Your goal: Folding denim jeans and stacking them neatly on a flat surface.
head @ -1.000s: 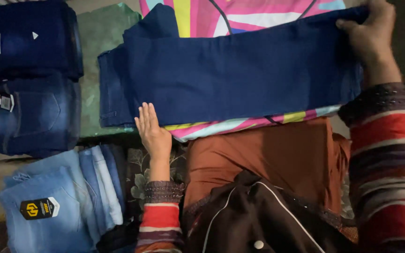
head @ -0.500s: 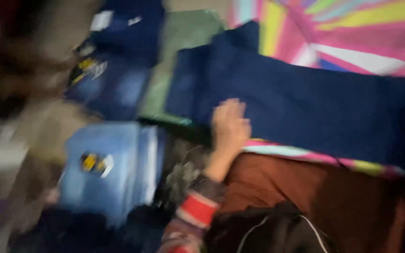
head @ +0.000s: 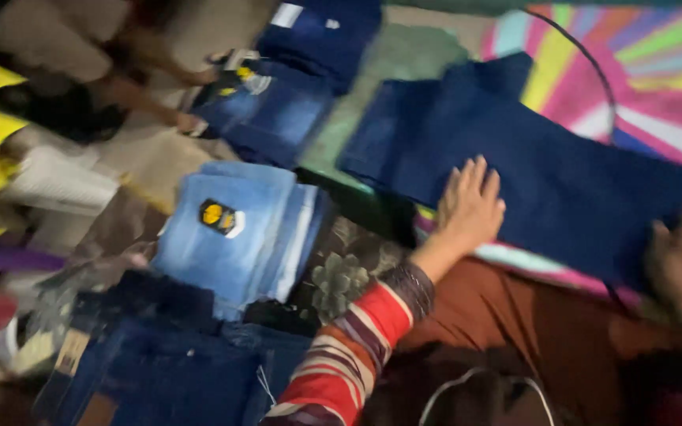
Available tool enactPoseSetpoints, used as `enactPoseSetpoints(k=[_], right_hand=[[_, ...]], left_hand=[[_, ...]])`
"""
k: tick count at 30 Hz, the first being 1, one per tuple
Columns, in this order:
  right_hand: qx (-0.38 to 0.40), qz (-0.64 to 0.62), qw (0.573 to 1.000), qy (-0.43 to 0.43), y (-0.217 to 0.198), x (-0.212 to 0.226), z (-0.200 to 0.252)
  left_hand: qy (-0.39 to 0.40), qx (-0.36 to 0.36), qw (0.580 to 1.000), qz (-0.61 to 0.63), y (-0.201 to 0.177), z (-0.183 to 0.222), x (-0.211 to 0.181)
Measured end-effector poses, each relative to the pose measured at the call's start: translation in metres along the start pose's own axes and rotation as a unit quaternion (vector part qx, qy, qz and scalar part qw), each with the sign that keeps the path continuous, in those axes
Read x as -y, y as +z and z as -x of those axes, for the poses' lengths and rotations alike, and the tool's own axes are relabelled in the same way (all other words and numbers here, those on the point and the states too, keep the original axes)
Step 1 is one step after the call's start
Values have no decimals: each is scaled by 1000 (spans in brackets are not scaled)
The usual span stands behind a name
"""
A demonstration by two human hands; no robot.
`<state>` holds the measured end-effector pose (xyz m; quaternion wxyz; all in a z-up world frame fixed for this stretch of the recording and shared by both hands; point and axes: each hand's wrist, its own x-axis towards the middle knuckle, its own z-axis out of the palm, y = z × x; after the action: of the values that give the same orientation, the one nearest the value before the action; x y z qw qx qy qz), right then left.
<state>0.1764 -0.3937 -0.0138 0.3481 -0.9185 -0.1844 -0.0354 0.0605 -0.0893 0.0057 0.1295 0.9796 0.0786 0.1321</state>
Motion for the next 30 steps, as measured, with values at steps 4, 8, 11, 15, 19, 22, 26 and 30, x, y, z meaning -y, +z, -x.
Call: enactPoseSetpoints(k=[4,8,11,15,19,22,26,30], right_hand=[[-132,315,923,-176,-1,-19,13],[-97,266,947,-150,-10,-9,16],[-59,215,971,-90,0,-15,9],[-55,236,970,-28,20,43,9],[-6,173,954,-246,56,137,24],[103,124,940,-301,89,160,10],[13,131,940,-313,115,151,-40],[-26,158,955,-249,112,150,-94]], left_hand=[[30,-103,993,-45,1,-13,2],[-19,-111,984,-140,8,-21,32],[-42,-44,992,-110,-11,-16,33],[-45,-24,992,-115,-15,-14,24],[-32,-45,993,-109,-21,-13,22],[-28,-43,994,-100,-22,-12,25],[-56,0,991,-123,-21,-11,24],[-31,-28,994,-98,-30,-12,17]])
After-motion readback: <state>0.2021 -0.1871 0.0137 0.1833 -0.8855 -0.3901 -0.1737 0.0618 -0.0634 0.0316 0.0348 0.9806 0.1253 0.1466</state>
